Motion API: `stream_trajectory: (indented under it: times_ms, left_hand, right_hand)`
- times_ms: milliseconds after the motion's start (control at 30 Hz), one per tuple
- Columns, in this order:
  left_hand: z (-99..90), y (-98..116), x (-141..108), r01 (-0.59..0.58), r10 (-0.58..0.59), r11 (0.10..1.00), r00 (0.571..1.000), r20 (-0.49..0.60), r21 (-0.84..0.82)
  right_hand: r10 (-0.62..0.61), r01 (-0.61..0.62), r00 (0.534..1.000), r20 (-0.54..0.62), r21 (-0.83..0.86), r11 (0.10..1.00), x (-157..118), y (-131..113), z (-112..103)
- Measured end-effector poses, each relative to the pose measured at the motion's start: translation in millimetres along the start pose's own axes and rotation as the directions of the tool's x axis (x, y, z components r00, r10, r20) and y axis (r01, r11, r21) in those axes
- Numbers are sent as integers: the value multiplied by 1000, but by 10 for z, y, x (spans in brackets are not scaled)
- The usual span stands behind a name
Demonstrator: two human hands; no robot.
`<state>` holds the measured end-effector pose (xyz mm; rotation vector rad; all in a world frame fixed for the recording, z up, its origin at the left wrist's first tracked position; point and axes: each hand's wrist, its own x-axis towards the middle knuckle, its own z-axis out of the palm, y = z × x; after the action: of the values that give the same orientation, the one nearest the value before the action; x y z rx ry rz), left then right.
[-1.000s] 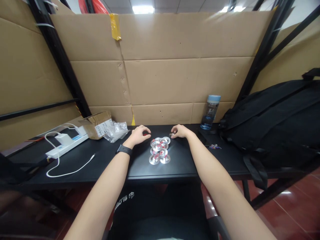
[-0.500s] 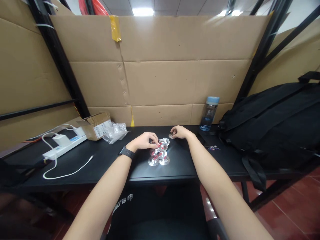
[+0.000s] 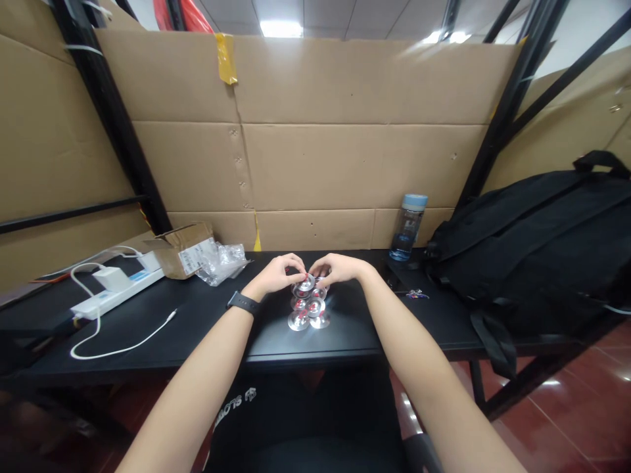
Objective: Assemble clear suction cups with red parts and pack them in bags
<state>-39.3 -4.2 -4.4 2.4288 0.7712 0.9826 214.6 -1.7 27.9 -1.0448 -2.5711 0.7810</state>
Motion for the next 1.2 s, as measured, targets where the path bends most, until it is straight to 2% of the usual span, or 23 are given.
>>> stream_trajectory:
  times_ms: [33, 200, 400, 567, 667, 800, 967, 1200]
  left_hand:
    - [1, -4, 0, 10, -10, 1000, 999, -43, 14]
    - [14, -10, 4, 32, -23, 999, 978, -209, 42]
    - [36, 24, 21, 25, -3, 997, 960, -281, 75]
    - [1, -113, 37, 177, -112, 978, 888, -446, 107]
    - [-48, -217, 27, 214, -161, 971, 912, -376, 103]
    - [-41, -207, 20, 109, -109, 994, 955, -277, -16]
    - [37, -111, 45, 31, -50, 997, 963, -265, -73]
    - [3, -122, 29, 73, -85, 995, 975, -207, -67]
  right_hand:
    - [-21, 20, 1000, -15, -32, 999, 16, -62, 30]
    - [-110, 62, 961, -254, -190, 980, 100, -209, 191]
    - [-193, 113, 914, -358, -232, 966, 163, -198, 256]
    - [-175, 108, 828, -533, -154, 982, 197, -128, 258]
    - [-158, 152, 799, -580, -60, 987, 211, -104, 264]
    - [-176, 194, 812, -557, -27, 981, 219, -139, 286]
    - [-189, 198, 824, -534, -42, 979, 224, -201, 314]
    - [-189, 219, 789, -585, -20, 975, 241, -146, 305]
